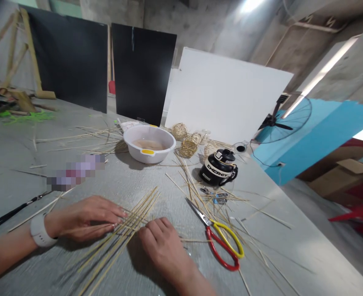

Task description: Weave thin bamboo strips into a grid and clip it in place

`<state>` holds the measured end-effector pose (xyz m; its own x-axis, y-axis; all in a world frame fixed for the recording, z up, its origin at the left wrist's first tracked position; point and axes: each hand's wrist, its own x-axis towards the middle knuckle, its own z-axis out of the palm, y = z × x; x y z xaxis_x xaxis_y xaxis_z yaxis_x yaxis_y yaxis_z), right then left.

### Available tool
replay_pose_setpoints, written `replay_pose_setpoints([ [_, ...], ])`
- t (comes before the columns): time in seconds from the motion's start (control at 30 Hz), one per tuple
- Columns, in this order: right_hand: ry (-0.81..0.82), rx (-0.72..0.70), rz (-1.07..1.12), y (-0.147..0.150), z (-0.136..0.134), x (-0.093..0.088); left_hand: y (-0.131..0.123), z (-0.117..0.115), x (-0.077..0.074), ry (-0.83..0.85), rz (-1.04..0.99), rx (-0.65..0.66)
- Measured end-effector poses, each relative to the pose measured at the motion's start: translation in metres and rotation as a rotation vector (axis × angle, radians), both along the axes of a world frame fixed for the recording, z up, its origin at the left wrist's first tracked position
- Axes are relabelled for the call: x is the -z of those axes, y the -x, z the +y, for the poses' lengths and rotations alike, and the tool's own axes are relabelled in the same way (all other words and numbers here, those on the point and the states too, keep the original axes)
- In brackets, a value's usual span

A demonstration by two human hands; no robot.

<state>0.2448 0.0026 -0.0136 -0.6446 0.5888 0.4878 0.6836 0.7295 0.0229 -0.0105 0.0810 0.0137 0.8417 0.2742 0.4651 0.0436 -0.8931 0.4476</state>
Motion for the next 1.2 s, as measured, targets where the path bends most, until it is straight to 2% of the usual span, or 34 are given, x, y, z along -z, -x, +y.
replay_pose_setpoints([
  [0.1,0.006,-0.011,-0.029,-0.001,0.002,0.001,-0.002,-0.002,-0.001,0.062,0.017,-0.007],
  [0.53,0.023,-0.031,-0.104,-0.001,0.001,-0.001,0.0,-0.002,0.003,0.152,0.055,-0.067],
  [0.67,0.001,-0.031,-0.127,0.0,0.0,-0.002,-0.001,-0.001,0.003,0.127,0.031,-0.039],
  [0.77,0.022,-0.019,-0.13,0.004,-0.001,-0.002,0.0,0.0,0.003,0.09,0.127,-0.032],
  [0.87,0.122,0.056,-0.11,0.007,-0.002,-0.003,0.001,0.001,0.004,0.09,0.255,-0.071],
  [1.03,0.359,0.229,-0.11,0.006,-0.004,-0.018,-0.004,-0.001,0.012,0.137,0.389,-0.018],
  [1.2,0.488,0.282,-0.084,0.002,-0.008,-0.031,-0.01,-0.004,0.023,0.094,0.455,-0.018],
])
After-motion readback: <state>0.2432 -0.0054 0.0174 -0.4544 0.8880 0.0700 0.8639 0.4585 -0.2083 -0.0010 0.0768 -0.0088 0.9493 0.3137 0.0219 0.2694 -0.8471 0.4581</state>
